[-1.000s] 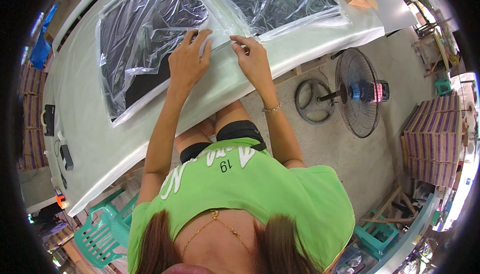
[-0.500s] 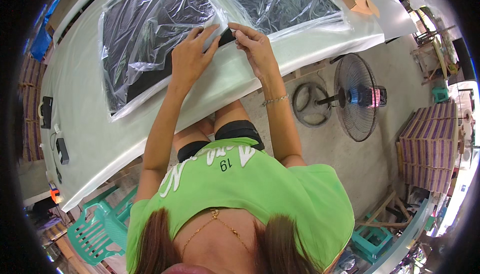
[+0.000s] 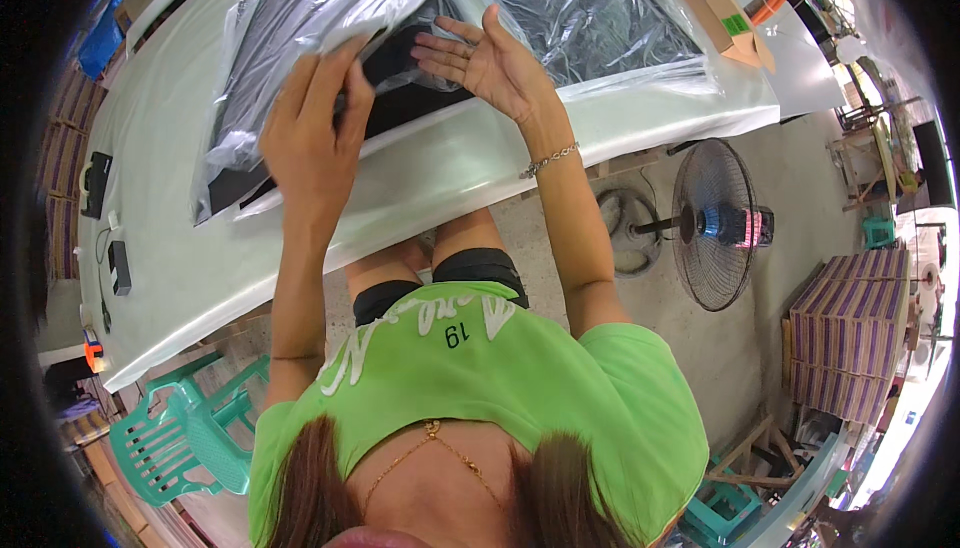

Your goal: The person pulls a board covered in a black sleeve towards them on a table, unfolds a sheet of plastic film, and smooths the film over the board by hand before repeating the process for a second board.

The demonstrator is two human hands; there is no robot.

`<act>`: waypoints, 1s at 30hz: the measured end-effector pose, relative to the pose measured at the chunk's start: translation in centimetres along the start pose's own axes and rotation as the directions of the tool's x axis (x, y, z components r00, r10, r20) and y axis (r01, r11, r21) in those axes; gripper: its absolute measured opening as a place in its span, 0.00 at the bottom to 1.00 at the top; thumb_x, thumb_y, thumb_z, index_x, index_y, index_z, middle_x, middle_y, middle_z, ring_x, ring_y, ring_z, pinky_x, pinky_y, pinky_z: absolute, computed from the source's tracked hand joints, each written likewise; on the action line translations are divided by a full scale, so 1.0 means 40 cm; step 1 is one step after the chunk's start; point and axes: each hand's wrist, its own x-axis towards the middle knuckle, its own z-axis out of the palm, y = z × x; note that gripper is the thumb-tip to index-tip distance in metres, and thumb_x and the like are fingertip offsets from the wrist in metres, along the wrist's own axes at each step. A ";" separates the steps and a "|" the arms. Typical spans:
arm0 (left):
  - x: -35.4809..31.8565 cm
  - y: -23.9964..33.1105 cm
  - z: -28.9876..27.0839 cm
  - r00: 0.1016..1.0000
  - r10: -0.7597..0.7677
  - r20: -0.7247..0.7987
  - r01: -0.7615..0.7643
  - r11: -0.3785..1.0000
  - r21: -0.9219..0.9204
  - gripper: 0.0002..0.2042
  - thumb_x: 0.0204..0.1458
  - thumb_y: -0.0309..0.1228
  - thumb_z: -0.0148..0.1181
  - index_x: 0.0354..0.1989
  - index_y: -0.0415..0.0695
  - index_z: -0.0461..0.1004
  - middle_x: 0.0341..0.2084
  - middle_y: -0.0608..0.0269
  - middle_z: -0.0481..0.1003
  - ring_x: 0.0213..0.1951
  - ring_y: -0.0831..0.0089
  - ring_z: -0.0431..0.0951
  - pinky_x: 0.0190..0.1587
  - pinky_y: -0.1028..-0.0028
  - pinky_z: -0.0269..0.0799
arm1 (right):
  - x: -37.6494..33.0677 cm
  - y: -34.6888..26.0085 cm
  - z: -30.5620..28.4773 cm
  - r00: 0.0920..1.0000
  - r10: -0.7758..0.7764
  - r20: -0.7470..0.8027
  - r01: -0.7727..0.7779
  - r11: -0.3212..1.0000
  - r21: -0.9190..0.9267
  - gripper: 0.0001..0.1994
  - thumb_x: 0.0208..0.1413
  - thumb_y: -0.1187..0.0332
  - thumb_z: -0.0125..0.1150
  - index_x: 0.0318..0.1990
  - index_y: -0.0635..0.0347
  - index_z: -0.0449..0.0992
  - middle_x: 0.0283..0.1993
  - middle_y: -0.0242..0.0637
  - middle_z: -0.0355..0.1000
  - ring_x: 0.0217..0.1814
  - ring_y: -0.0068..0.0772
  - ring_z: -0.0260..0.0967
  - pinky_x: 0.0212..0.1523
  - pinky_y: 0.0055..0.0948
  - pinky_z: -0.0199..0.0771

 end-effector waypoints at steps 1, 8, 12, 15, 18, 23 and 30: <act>-0.009 0.009 -0.031 1.000 0.020 -0.016 -0.020 0.999 0.026 0.09 0.44 0.27 0.63 0.36 0.50 0.77 0.25 0.72 0.71 0.27 0.72 0.75 0.28 0.73 0.70 | 0.013 -0.002 0.002 0.999 0.036 0.014 -0.037 0.997 0.065 0.41 0.59 0.40 0.41 0.62 0.75 0.53 0.61 0.63 0.57 0.63 0.57 0.59 0.65 0.48 0.58; -0.116 0.069 -0.180 0.785 0.385 0.485 0.082 0.711 -0.698 0.15 0.43 0.30 0.66 0.42 0.52 0.78 0.41 0.64 0.74 0.42 0.68 0.76 0.44 0.71 0.73 | 0.071 0.001 0.008 0.983 0.016 -0.182 -0.089 0.912 -0.399 0.18 0.53 0.66 0.65 0.46 0.67 0.71 0.40 0.36 0.76 0.33 0.29 0.76 0.32 0.23 0.81; -0.065 -0.075 -0.222 0.908 -0.125 0.400 0.255 0.922 -0.292 0.20 0.39 0.32 0.69 0.45 0.48 0.78 0.52 0.56 0.69 0.56 0.59 0.66 0.56 0.63 0.63 | 0.021 0.021 0.024 0.976 -0.144 -0.161 0.074 0.924 -0.375 0.22 0.50 0.74 0.66 0.51 0.66 0.67 0.43 0.40 0.72 0.40 0.29 0.75 0.39 0.24 0.80; -0.068 -0.289 -0.230 0.933 -0.358 -0.034 0.355 0.933 -0.060 0.27 0.55 0.37 0.59 0.62 0.43 0.60 0.62 0.52 0.59 0.62 0.62 0.61 0.59 0.62 0.62 | -0.028 -0.011 0.052 0.938 -0.309 -0.159 0.202 0.857 -0.475 0.27 0.48 0.75 0.67 0.56 0.64 0.64 0.47 0.38 0.71 0.49 0.31 0.71 0.49 0.28 0.74; -0.005 -0.363 -0.277 0.853 -0.515 -0.091 0.507 0.857 -0.099 0.32 0.57 0.40 0.56 0.65 0.38 0.52 0.58 0.45 0.62 0.60 0.60 0.64 0.60 0.62 0.62 | -0.060 -0.060 0.114 0.885 -0.464 -0.040 0.375 0.761 -0.530 0.25 0.47 0.74 0.68 0.54 0.63 0.67 0.46 0.37 0.73 0.48 0.29 0.71 0.50 0.28 0.71; 0.074 -0.322 -0.313 0.845 -0.534 0.013 0.431 0.668 -0.606 0.33 0.56 0.40 0.58 0.64 0.35 0.53 0.45 0.46 0.72 0.49 0.63 0.74 0.54 0.67 0.66 | -0.066 -0.121 0.167 0.758 -0.636 0.146 0.587 0.567 -0.578 0.20 0.47 0.74 0.69 0.48 0.60 0.71 0.42 0.32 0.75 0.43 0.24 0.72 0.47 0.25 0.70; 0.036 -0.296 -0.350 0.737 -0.558 -0.381 0.291 0.771 -0.567 0.17 0.55 0.32 0.61 0.49 0.36 0.69 0.38 0.63 0.74 0.42 0.78 0.72 0.50 0.79 0.64 | -0.078 -0.107 0.106 0.709 -0.694 0.125 0.622 0.531 -0.575 0.23 0.45 0.70 0.72 0.49 0.62 0.70 0.45 0.32 0.73 0.46 0.23 0.69 0.50 0.24 0.65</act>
